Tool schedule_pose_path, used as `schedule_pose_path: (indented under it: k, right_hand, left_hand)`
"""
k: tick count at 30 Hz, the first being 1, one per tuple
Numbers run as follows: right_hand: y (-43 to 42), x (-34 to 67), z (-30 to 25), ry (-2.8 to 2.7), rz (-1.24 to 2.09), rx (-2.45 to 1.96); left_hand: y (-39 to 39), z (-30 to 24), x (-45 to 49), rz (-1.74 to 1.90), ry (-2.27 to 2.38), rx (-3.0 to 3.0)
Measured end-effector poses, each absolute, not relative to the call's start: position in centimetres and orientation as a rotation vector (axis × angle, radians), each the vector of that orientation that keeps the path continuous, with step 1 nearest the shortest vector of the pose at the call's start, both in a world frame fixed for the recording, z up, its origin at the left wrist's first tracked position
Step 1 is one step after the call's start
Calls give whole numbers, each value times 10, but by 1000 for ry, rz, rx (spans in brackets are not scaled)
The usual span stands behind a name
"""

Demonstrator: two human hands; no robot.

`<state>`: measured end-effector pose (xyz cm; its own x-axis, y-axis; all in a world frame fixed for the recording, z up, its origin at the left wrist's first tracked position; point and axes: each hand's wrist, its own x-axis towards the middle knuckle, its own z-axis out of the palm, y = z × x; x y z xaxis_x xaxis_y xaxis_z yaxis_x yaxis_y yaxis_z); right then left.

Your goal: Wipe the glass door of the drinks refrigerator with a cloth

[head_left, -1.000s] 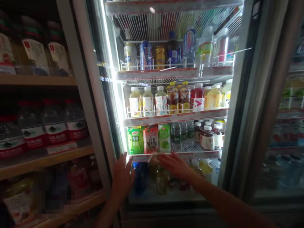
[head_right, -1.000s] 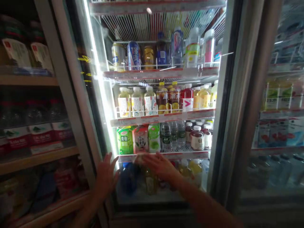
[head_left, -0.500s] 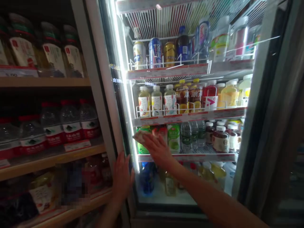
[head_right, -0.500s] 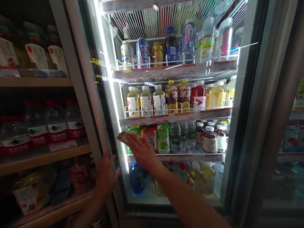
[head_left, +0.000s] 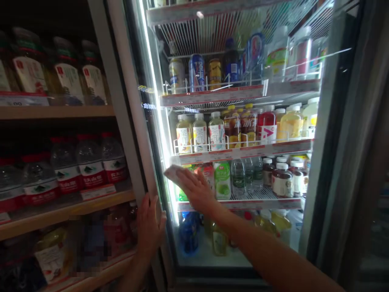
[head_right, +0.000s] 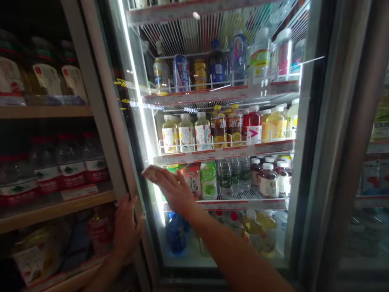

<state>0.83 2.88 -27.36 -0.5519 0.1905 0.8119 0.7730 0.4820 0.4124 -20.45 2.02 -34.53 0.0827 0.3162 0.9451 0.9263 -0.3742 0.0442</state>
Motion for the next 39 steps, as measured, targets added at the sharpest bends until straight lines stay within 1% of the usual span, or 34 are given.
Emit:
schedule_pose_path:
  k: [2, 4, 8, 10, 14, 16, 17, 20, 22, 24, 27, 29, 35, 37, 39]
  right_hand:
    - [26, 26, -288, -2104, -1123, -652]
    - [25, 48, -291, -2102, -1185, -604]
    - [29, 87, -252, -1725, -1193, -878]
    - [27, 101, -244, -1616, -1182, -931]
    - [9, 122, -284, -1831, -1196, -887]
    - [4, 133, -297, -1890, -1206, -885]
    - [3, 139, -296, -1853, -1208, -901]
    - [9, 153, -270, -1572, -1190, -1003]
    - [10, 159, -263, -1466, -1186, -1052]
    - [5, 163, -280, -1544, -1199, -1077]
    - [-7, 171, -326, -1793, -1243, -1004]
    - [-10, 181, -335, -1848, -1255, -975]
    - [2, 196, -270, -1373, -1184, -1150]
    - [0, 187, -273, -1442, -1226, -1107]
    - [-5, 183, -293, -1570, -1286, -1043]
  left_hand:
    - [21, -337, -197, -1303, -1205, -1779]
    - [23, -327, -187, -1306, -1177, -1804]
    - [28, -303, -160, -1396, -1136, -1800]
    - [31, -292, -144, -1441, -1103, -1798]
    - [31, -279, -113, -1423, -1022, -1833]
    - [30, -277, -100, -1388, -974, -1858]
    - [29, -277, -94, -1377, -950, -1866]
    - [29, -280, -77, -1367, -915, -1877]
    - [29, -283, -70, -1353, -919, -1881]
    - [30, -287, -66, -1331, -914, -1875]
    - [33, -293, -66, -1288, -887, -1862]
    - [34, -295, -68, -1272, -886, -1858]
    - [32, -297, -66, -1292, -923, -1854]
    - [29, -297, -62, -1294, -923, -1856]
    - [27, -295, -57, -1277, -888, -1872]
